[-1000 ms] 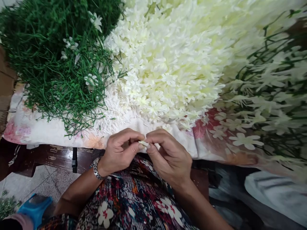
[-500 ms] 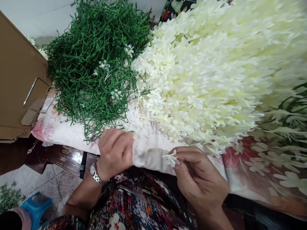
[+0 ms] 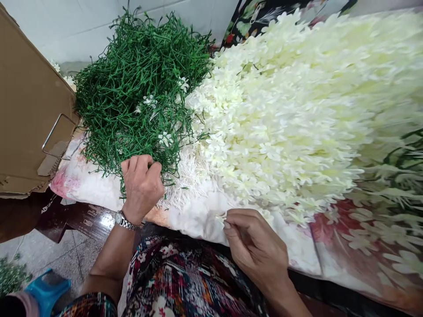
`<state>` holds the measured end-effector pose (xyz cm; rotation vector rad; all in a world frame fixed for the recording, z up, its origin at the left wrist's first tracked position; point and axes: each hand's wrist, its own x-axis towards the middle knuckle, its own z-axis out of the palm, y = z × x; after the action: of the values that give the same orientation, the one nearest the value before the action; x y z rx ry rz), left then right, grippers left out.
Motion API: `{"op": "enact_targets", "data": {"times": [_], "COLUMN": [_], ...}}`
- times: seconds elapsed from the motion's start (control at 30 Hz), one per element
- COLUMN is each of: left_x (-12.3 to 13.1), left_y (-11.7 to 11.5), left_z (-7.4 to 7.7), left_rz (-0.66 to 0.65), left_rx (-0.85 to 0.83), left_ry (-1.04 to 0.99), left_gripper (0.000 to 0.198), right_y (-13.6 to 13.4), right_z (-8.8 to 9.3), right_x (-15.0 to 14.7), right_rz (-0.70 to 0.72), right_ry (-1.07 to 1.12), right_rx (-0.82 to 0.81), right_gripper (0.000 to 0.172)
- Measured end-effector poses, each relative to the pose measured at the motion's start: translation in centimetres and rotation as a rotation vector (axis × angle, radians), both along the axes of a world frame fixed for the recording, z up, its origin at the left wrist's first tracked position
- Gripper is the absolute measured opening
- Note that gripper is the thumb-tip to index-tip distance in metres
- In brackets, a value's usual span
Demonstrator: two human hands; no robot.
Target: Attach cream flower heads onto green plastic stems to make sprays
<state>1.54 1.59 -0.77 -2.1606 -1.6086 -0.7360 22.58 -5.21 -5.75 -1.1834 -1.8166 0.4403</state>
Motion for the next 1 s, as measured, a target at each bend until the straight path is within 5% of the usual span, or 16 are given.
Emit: {"op": "enact_targets", "data": {"times": [0.17,0.43,0.77,1.0], "left_x": [-0.4,-0.8,2.7,5.9], "left_y": [-0.5,-0.6,-2.9,-3.9], "left_z": [-0.2,2.0,2.4,0.7], "left_rz": [-0.068,-0.256,-0.322,-0.356], "left_rx": [0.076,0.057,-0.484,-0.76], "left_ry": [-0.416,-1.299,-1.722,-1.857], "left_gripper": [0.012,0.005,0.005,0.013], "right_y": [0.1,-0.2,-0.2,-0.3], "right_z": [0.1,-0.1,-0.2,0.2], "right_x": [-0.1,0.0,0.0,0.2], "right_rz": [-0.008,-0.024,-0.042,-0.068], "right_ry": [0.0,0.004,0.046,0.182], "right_rx": [0.006,-0.003,-0.021,-0.066], "right_gripper": [0.015,0.016,0.015,0.016]}}
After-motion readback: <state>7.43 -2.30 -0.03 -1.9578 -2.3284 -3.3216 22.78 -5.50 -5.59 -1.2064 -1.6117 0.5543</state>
